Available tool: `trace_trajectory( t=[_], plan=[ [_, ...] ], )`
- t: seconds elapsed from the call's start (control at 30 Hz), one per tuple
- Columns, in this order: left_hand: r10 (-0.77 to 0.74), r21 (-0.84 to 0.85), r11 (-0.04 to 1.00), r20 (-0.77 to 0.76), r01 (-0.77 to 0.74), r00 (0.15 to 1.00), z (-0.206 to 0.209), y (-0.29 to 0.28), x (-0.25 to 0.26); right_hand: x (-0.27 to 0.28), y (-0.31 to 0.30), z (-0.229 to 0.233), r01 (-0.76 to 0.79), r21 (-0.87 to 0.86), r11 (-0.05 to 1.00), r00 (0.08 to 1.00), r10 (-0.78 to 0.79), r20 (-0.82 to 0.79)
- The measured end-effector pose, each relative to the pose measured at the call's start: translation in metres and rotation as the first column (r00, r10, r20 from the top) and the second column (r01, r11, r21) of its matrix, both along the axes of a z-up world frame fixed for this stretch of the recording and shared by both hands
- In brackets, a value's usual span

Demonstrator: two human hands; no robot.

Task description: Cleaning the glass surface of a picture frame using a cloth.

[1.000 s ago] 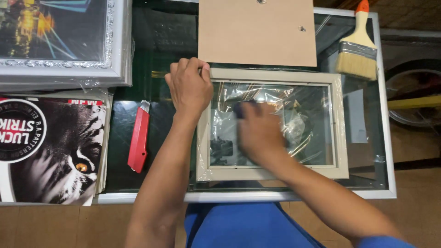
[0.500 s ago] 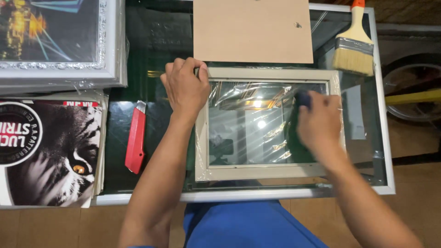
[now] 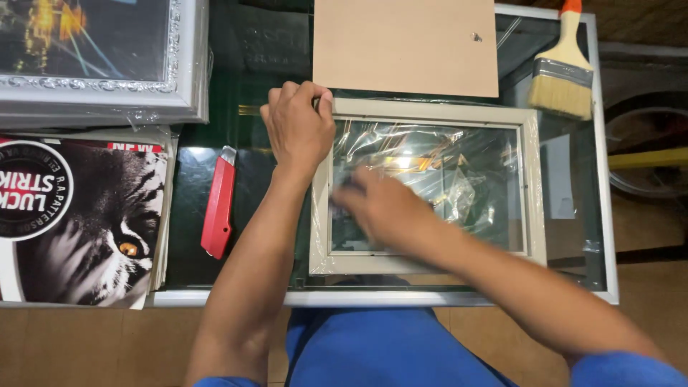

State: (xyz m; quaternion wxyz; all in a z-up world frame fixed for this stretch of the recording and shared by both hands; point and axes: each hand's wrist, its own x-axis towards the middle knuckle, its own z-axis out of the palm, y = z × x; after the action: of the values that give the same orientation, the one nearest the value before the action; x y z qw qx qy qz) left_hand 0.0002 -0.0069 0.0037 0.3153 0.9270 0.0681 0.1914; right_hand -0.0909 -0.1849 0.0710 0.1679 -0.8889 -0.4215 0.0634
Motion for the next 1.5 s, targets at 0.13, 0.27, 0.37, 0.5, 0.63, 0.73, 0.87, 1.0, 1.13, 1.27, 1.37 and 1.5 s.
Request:
trace_trajectory(
  t=[0.13,0.27,0.37,0.5,0.63,0.73,0.87,1.0,1.13,1.27,1.37,1.5],
  plan=[
    [0.014,-0.018,1.0,-0.005,-0.015,1.0,0.007,-0.001,-0.004,-0.027,-0.021,0.019,-0.205,-0.089,0.975,0.975,0.196,-0.1],
    [0.003,-0.015,1.0,-0.006,-0.003,1.0,0.006,0.0,-0.001,0.02,-0.008,0.001,0.197,0.117,0.973,0.977,-0.185,-0.106],
    [0.002,-0.003,1.0,-0.015,-0.002,1.0,0.002,0.002,0.0,0.048,0.024,-0.029,0.402,0.149,0.903,0.869,-0.428,0.248],
    [-0.011,0.034,0.999,-0.006,0.012,1.0,-0.003,0.002,0.003,0.06,0.025,-0.037,0.328,0.112,0.938,0.816,-0.341,0.466],
    [-0.021,0.017,1.0,-0.002,0.021,1.0,0.001,0.0,0.003,0.056,-0.038,-0.012,0.39,0.004,0.921,0.789,-0.337,0.513],
    [-0.02,0.017,1.0,-0.005,0.02,1.0,0.003,-0.002,0.0,0.046,-0.097,0.012,0.591,-0.199,0.781,0.795,-0.524,0.305],
    [-0.033,0.038,0.999,0.026,0.032,0.999,0.01,-0.005,-0.003,0.05,-0.173,0.02,0.735,-0.332,0.591,0.678,-0.649,0.346],
    [-0.039,0.079,0.996,0.121,0.03,0.992,0.009,-0.009,-0.003,0.064,-0.185,0.041,0.743,-0.398,0.538,0.632,-0.761,0.149],
    [-0.042,0.102,0.994,0.11,0.031,0.993,0.007,-0.01,-0.004,0.034,-0.164,0.077,0.67,-0.58,0.464,0.572,-0.82,0.006],
    [-0.049,0.098,0.995,0.135,0.036,0.99,0.009,-0.011,-0.004,-0.025,-0.178,0.078,0.358,-0.758,0.545,0.811,-0.583,-0.036],
    [-0.039,0.087,0.996,0.129,0.028,0.991,0.012,-0.01,-0.004,-0.041,-0.197,0.072,0.259,-0.775,0.576,0.856,-0.509,-0.092],
    [-0.027,0.063,0.998,0.12,0.02,0.992,0.013,-0.01,-0.005,-0.018,-0.169,0.059,0.186,-0.701,0.688,0.852,-0.468,-0.233]
  ],
)
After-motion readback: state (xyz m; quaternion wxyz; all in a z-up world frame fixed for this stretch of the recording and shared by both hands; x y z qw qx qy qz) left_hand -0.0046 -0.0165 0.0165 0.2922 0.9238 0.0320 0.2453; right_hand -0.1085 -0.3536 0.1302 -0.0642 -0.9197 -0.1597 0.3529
